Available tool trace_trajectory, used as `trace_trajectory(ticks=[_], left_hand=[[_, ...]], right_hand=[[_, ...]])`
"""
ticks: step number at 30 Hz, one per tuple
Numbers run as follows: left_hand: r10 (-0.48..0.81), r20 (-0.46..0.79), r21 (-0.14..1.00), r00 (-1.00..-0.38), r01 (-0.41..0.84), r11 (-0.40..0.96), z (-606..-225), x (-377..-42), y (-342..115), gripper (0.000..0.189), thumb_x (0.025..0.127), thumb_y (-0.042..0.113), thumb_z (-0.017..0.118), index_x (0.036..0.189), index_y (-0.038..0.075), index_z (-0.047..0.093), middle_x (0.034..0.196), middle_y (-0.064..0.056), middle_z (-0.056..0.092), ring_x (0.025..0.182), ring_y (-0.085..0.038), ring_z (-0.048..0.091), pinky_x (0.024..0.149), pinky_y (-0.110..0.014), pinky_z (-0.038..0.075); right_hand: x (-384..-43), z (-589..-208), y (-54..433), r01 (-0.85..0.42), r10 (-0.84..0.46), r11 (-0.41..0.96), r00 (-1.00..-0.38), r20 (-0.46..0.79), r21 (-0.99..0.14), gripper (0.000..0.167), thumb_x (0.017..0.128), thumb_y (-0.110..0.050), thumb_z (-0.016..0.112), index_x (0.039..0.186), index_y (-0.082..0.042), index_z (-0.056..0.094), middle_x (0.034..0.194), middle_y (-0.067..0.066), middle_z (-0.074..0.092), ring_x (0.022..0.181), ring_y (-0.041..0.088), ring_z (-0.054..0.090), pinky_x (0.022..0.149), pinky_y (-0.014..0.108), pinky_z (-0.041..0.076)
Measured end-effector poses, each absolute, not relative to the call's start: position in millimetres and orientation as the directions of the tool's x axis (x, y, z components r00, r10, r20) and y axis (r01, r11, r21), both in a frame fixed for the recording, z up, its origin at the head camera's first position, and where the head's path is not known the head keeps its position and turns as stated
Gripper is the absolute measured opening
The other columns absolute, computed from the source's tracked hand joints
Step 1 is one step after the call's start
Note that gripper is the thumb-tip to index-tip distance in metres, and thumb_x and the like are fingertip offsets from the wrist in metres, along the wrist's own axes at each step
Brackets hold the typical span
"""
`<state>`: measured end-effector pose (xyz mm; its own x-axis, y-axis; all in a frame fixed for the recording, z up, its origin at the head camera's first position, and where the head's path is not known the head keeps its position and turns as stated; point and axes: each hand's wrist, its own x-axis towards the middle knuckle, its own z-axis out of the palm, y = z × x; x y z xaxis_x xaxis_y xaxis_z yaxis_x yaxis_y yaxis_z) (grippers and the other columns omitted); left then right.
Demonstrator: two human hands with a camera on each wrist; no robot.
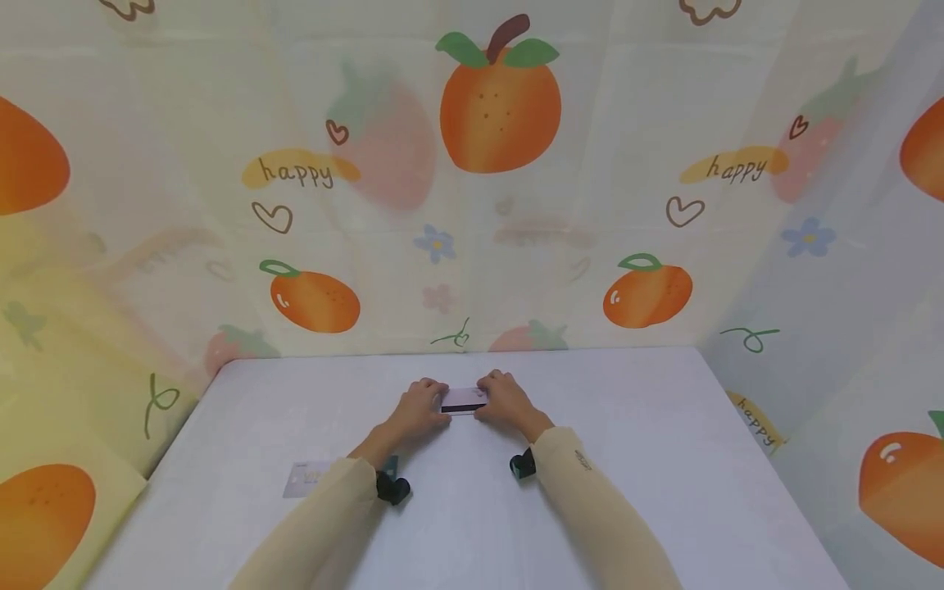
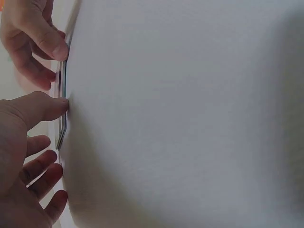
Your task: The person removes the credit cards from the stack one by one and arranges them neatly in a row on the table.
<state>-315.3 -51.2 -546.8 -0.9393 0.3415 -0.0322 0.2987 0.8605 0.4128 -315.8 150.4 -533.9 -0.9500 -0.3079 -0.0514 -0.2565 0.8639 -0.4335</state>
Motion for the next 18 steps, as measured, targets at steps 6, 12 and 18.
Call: trace_trajectory(ticks=[6,12,18], left_hand=[[0.361,-0.078,0.386,-0.929,0.306,0.87,-545,-321,-50,0.059,0.082,0.034,0.075,0.132,0.009,0.058,0.128,-0.011,0.056,0.117,-0.027,0.05,0.101,-0.044,0.041],[0.382,-0.12,0.391,-0.916,0.31,0.867,-543,-329,-51,0.06,0.079,0.034,0.076,0.132,0.01,0.059,0.124,-0.009,0.055,0.113,-0.024,0.049,0.098,-0.042,0.042],[0.376,-0.139,0.423,-0.916,0.288,0.859,-540,-331,-51,0.056,0.078,0.03,0.077,0.129,0.01,0.061,0.124,-0.009,0.056,0.113,-0.024,0.048,0.099,-0.042,0.041]], right_hand=[[-321,-533,151,-0.266,-0.327,0.873,-0.941,-0.086,-0.409,0.054,0.076,-0.024,0.081,0.123,-0.005,0.063,0.119,0.012,0.059,0.107,0.028,0.052,0.098,0.043,0.044],[-323,-530,150,-0.27,-0.341,0.872,-0.933,-0.112,-0.408,0.051,0.076,-0.022,0.081,0.122,-0.004,0.064,0.118,0.011,0.059,0.107,0.027,0.052,0.1,0.041,0.044],[-324,-525,149,-0.286,-0.361,0.871,-0.924,-0.124,-0.398,0.05,0.077,-0.02,0.08,0.121,-0.003,0.065,0.115,0.01,0.059,0.1,0.024,0.052,0.093,0.04,0.045]])
